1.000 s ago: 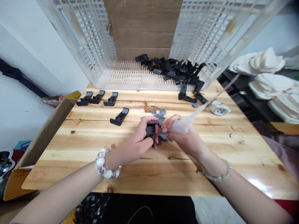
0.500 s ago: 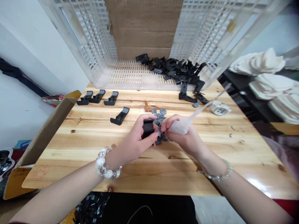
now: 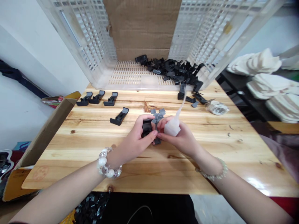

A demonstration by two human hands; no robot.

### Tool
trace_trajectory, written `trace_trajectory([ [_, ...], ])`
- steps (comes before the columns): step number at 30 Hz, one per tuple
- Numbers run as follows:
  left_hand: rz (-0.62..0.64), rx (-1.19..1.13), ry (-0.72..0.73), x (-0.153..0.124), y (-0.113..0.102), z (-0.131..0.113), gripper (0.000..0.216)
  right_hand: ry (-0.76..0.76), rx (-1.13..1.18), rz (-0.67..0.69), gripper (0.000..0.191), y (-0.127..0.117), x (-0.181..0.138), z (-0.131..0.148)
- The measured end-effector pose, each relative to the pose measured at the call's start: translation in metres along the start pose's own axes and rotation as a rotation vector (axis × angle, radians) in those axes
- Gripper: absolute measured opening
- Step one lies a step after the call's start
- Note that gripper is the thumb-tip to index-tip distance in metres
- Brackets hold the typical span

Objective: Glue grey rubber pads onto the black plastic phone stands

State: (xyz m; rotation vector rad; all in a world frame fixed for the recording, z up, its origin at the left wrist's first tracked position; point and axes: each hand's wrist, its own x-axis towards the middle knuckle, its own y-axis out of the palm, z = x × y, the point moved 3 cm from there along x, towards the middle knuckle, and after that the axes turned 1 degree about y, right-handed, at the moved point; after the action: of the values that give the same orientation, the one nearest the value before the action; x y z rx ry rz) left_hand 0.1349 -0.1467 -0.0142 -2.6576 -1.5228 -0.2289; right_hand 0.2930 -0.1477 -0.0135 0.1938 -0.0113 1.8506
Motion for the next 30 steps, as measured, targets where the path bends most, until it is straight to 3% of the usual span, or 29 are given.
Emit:
trace_trajectory([
  [8, -0.023, -0.252, -0.136, 0.005, -0.001, 0.008, 0.05, 0.096, -0.06, -0.218, 0.02, -0.012, 0.007, -0.01],
  [13, -0.038, -0.457, -0.271, 0.007, 0.0, 0.003, 0.039, 0.154, 0.055, -0.342, 0.026, -0.018, 0.006, -0.012],
  [19, -0.061, -0.455, -0.33, 0.009, -0.003, 0.002, 0.032, 0.162, 0.183, -0.437, 0.03, -0.024, 0.007, -0.014],
  [25, -0.031, -0.437, -0.302, 0.008, -0.004, 0.003, 0.027, 0.133, 0.283, -0.37, 0.016, -0.02, 0.005, 0.002],
  [30, 0.014, -0.453, -0.297, 0.006, -0.001, 0.003, 0.038, 0.172, 0.276, -0.259, 0.016, -0.014, 0.001, 0.006],
])
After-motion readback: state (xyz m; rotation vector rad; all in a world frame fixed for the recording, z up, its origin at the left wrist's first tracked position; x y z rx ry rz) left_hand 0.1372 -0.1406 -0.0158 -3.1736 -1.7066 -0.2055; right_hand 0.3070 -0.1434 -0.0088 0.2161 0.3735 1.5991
